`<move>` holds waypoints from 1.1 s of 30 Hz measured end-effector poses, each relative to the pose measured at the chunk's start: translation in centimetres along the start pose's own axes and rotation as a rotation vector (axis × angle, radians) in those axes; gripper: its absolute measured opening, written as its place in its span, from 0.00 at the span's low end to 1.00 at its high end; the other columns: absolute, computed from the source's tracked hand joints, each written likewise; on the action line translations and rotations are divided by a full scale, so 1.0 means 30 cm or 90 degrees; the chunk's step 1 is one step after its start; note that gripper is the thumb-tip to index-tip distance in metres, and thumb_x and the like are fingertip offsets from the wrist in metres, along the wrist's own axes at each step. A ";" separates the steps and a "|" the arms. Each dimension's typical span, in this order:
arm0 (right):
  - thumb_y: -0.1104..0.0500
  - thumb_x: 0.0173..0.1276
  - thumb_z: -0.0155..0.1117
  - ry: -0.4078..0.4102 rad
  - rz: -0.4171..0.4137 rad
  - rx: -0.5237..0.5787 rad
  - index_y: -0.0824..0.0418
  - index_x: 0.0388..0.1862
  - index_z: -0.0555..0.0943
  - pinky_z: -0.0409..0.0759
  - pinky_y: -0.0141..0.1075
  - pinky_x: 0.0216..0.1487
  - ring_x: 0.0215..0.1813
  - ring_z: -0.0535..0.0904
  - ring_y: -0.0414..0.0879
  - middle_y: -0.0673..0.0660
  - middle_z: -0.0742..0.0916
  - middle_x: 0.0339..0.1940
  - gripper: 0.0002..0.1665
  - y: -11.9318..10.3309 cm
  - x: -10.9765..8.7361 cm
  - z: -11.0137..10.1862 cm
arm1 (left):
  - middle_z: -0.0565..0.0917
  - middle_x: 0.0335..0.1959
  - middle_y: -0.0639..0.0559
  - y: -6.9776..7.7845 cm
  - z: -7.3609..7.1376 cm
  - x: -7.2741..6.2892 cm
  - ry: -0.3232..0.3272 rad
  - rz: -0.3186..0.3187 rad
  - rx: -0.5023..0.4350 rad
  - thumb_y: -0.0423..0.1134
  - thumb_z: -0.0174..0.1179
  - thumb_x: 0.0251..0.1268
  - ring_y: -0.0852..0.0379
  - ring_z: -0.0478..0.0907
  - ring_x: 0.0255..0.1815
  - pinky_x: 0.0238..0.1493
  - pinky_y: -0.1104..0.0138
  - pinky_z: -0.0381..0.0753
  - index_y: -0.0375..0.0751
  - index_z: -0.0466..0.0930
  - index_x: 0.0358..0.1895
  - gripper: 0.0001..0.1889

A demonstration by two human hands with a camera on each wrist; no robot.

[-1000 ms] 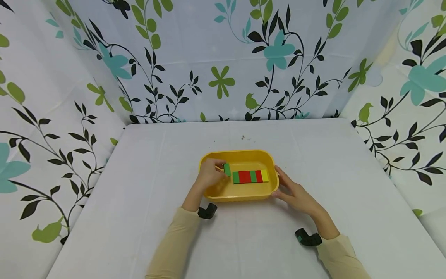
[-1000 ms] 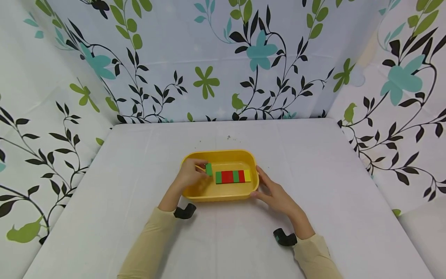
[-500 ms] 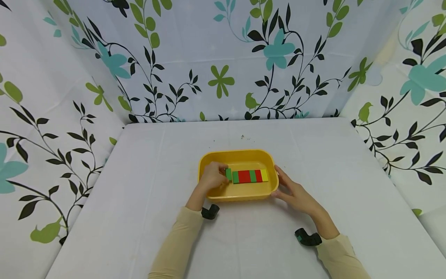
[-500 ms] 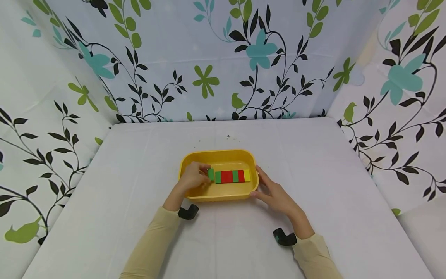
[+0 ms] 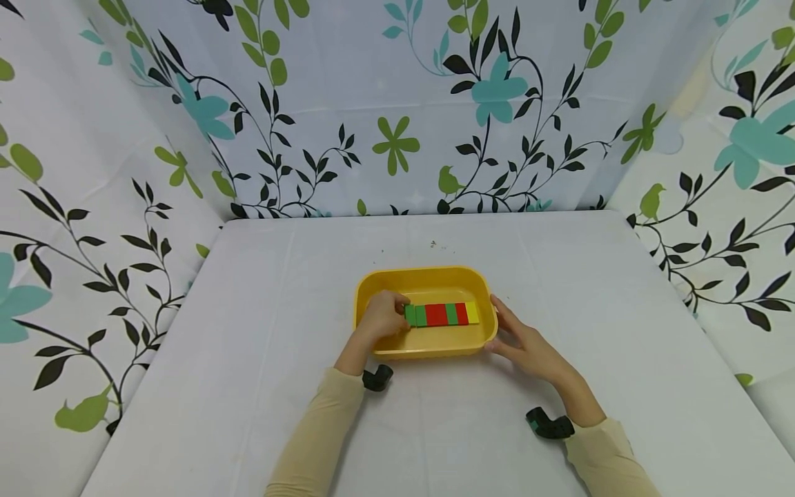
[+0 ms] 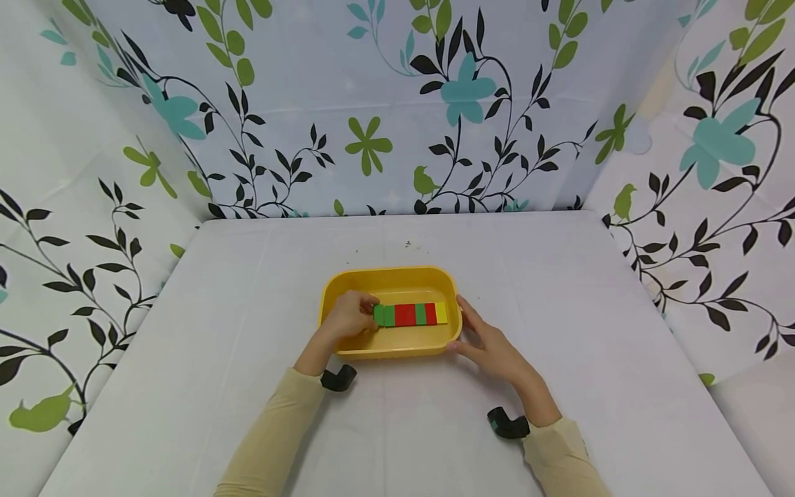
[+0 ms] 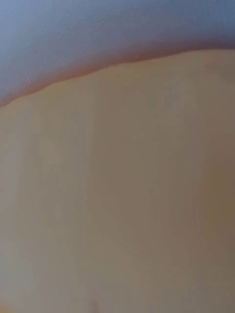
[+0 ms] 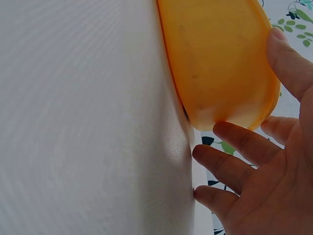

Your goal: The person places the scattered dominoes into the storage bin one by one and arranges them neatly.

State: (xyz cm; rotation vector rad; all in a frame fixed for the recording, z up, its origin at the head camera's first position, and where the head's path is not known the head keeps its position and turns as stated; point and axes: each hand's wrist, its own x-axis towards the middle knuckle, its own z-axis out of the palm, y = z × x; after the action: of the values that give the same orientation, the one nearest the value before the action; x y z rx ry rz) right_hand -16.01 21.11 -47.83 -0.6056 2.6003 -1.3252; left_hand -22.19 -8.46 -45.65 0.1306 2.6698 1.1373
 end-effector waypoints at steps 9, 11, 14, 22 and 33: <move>0.52 0.68 0.65 -0.001 0.003 0.008 0.49 0.81 0.44 0.61 0.64 0.68 0.73 0.64 0.66 0.66 0.61 0.78 0.52 -0.004 -0.004 -0.004 | 0.81 0.39 0.43 0.000 0.008 0.003 -0.010 0.003 -0.001 0.25 0.72 0.47 0.52 0.74 0.38 0.38 0.66 0.78 0.33 0.82 0.54 0.25; 0.52 0.68 0.64 -0.002 0.005 0.008 0.49 0.81 0.44 0.61 0.64 0.68 0.73 0.64 0.66 0.66 0.61 0.78 0.52 -0.005 -0.005 -0.004 | 0.81 0.39 0.43 -0.002 0.010 0.006 -0.011 0.001 -0.001 0.26 0.72 0.47 0.52 0.75 0.38 0.38 0.66 0.78 0.34 0.82 0.54 0.25; 0.52 0.68 0.64 -0.002 0.009 0.009 0.49 0.81 0.44 0.61 0.65 0.67 0.73 0.64 0.67 0.66 0.61 0.78 0.52 -0.007 -0.006 -0.005 | 0.81 0.39 0.44 -0.004 0.013 0.009 -0.010 0.003 0.005 0.27 0.73 0.47 0.52 0.74 0.38 0.38 0.66 0.78 0.34 0.82 0.54 0.25; 0.51 0.69 0.64 -0.002 0.011 0.007 0.47 0.81 0.44 0.61 0.65 0.67 0.73 0.64 0.66 0.66 0.62 0.78 0.52 -0.003 -0.006 -0.005 | 0.78 0.32 0.48 0.000 0.015 0.005 -0.009 0.011 0.024 0.27 0.73 0.46 0.54 0.71 0.34 0.33 0.70 0.71 0.33 0.83 0.53 0.25; 0.51 0.69 0.63 0.001 0.010 0.004 0.46 0.81 0.44 0.60 0.66 0.67 0.73 0.65 0.66 0.67 0.66 0.75 0.51 0.007 -0.005 -0.005 | 0.76 0.27 0.50 -0.006 0.024 0.014 -0.011 0.027 0.033 0.26 0.72 0.45 0.55 0.69 0.30 0.29 0.72 0.67 0.33 0.83 0.52 0.24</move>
State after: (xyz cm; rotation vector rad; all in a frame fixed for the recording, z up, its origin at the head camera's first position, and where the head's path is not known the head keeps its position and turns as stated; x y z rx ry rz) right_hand -15.99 21.39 -47.90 -0.5828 2.5958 -1.3283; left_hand -22.42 -8.01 -46.33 0.2067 2.6947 1.0745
